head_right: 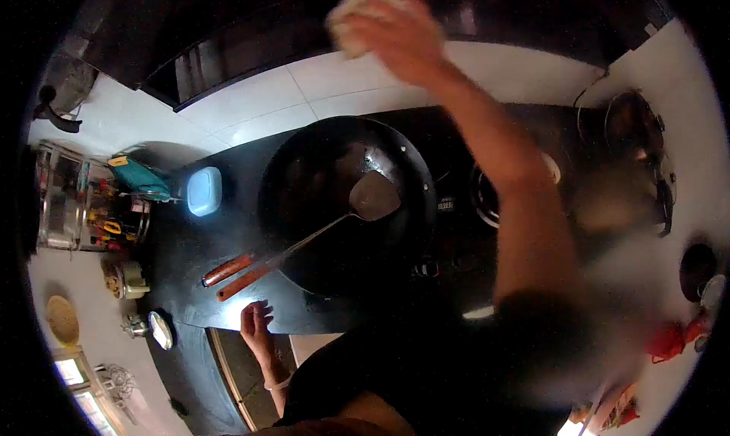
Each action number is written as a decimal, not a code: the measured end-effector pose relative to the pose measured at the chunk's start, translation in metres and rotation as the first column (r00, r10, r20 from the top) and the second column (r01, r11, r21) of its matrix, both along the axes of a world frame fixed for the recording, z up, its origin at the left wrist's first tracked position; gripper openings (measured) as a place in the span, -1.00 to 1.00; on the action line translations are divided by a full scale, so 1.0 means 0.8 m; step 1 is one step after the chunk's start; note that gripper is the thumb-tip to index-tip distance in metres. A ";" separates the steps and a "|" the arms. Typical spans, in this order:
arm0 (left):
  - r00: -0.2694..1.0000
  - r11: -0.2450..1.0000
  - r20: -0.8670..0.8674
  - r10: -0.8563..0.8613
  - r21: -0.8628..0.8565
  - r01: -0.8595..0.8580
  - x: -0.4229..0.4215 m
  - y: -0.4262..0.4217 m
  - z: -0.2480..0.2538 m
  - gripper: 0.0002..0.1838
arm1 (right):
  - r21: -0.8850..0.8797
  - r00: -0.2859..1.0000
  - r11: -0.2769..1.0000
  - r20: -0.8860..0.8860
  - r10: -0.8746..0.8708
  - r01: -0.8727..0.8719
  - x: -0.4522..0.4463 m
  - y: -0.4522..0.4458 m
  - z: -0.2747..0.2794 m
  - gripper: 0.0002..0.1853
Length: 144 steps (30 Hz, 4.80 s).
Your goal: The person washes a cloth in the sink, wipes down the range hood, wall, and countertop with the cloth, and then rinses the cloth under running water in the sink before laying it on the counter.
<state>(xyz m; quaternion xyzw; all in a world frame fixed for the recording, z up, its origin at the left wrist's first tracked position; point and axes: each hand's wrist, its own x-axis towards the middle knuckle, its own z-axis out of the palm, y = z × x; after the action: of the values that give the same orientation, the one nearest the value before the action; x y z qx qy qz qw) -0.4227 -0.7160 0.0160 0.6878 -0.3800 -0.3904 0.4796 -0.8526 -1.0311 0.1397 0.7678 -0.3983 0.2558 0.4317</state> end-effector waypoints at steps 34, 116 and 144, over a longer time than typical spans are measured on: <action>0.975 0.993 0.192 -0.112 0.056 0.103 -0.014 0.019 -0.042 -0.73 | 0.212 0.976 0.976 0.216 0.013 -0.060 0.110 -0.020 0.044 -0.60; 0.865 0.649 0.244 -0.439 -0.580 0.493 -0.296 -0.051 0.105 -0.65 | -0.347 -0.268 0.867 0.927 0.261 -0.357 -0.155 0.220 0.145 -0.58; 0.972 0.932 -0.045 -0.230 -0.298 0.206 -0.136 0.035 0.038 -0.71 | -0.427 0.854 0.885 0.377 0.359 -0.184 0.301 -0.027 0.236 -0.60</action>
<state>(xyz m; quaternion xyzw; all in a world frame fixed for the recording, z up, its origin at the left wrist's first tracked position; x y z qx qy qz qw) -0.5312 -0.6881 0.0462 0.5472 -0.4879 -0.4080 0.5442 -0.6116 -1.0526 0.3287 0.6404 -0.3152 0.5557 0.4263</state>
